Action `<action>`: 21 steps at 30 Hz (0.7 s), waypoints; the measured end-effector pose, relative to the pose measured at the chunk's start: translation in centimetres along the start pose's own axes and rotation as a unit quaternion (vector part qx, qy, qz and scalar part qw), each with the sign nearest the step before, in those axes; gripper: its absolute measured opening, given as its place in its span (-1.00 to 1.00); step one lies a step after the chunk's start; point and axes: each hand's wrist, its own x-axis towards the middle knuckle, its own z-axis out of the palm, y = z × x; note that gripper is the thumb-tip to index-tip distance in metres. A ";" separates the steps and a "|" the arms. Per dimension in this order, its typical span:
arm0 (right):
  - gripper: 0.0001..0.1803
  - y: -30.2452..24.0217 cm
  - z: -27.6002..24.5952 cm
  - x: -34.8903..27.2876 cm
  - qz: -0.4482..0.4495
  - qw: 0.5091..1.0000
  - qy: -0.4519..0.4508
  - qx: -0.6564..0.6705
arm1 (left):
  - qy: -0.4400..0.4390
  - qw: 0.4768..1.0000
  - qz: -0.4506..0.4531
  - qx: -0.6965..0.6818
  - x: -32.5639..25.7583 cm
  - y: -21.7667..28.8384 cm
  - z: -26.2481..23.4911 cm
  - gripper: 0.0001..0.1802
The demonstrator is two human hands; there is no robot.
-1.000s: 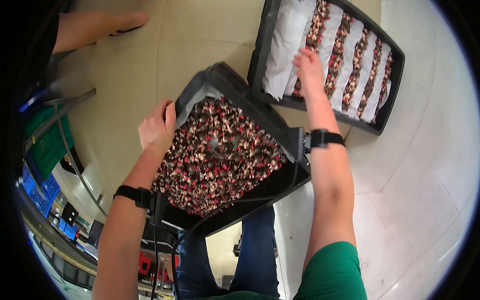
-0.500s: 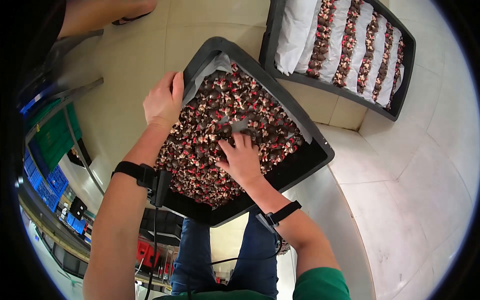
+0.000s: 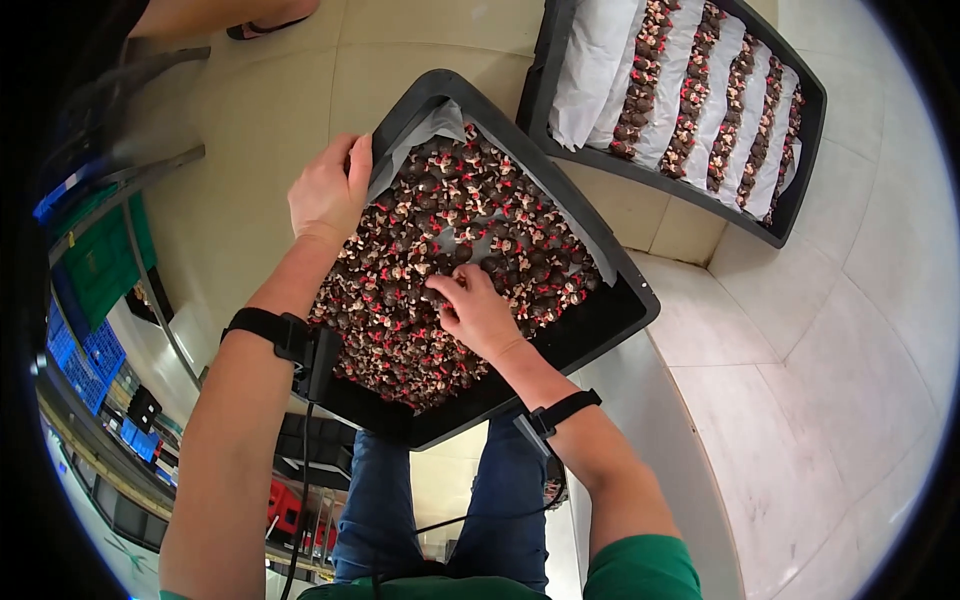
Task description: Sorting and organizing small multicolored plastic components into lined trays within a production facility.
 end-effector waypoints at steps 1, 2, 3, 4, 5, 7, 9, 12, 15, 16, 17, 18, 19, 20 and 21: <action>-0.52 0.3 -0.3 -0.1 0.001 1.000 -0.002 -0.002 | -0.001 1.000 -0.002 -0.002 0.0 0.1 0.1 -0.57; -0.55 0.6 -0.6 -0.2 0.060 0.991 -0.022 0.119 | -0.007 1.000 0.000 0.001 0.0 0.2 0.2 -0.56; -0.57 0.8 -0.8 -0.1 0.115 0.963 -0.041 0.239 | -0.011 1.000 0.000 0.007 0.0 0.2 0.1 -0.56; -0.62 1.9 -0.9 0.0 0.202 0.899 -0.111 0.374 | -0.010 1.000 -0.001 0.008 -0.1 0.3 0.1 -0.56; -0.63 2.7 -1.4 -0.1 0.262 0.821 -0.132 0.490 | 0.004 1.000 0.010 0.001 -0.1 0.4 0.2 -0.56; -0.66 2.0 -3.1 0.1 0.348 0.656 -0.147 0.653 | 0.015 1.000 0.020 -0.006 -0.2 0.1 0.3 -0.56; -0.64 2.5 -3.6 -0.2 0.355 0.612 -0.135 0.694 | 0.016 1.000 0.023 -0.009 -0.2 -0.1 0.2 -0.56; -0.62 2.8 -3.8 -0.5 0.365 0.549 -0.113 0.744 | 0.005 1.000 0.015 0.014 -0.1 0.1 -0.1 -0.57; -0.60 3.7 -3.8 -0.7 0.367 0.502 -0.108 0.775 | 0.010 1.000 0.019 0.017 -0.1 0.2 0.0 -0.57; -0.60 4.2 -3.6 -0.9 0.367 0.503 -0.108 0.775 | 0.010 1.000 0.019 0.016 -0.1 0.1 0.1 -0.57; -0.61 4.6 -3.4 -1.1 0.344 0.467 -0.129 0.804 | 0.015 0.999 0.025 0.016 -0.1 0.1 0.1 -0.58; -0.61 4.4 -3.6 -1.1 0.322 0.431 -0.149 0.830 | 0.020 0.999 0.030 0.014 -0.1 0.1 0.3 -0.58; -0.62 4.1 -3.7 -1.2 0.324 0.450 -0.127 0.823 | 0.020 0.999 0.029 0.012 -0.1 0.2 0.3 -0.58; -0.62 3.7 -3.9 -1.2 0.325 0.451 -0.126 0.822 | 0.010 1.000 0.025 0.005 -0.1 0.3 0.2 -0.58; -0.61 3.1 -4.2 -1.1 0.333 0.459 -0.115 0.816 | 0.001 1.000 0.021 -0.001 -0.1 0.3 0.1 -0.58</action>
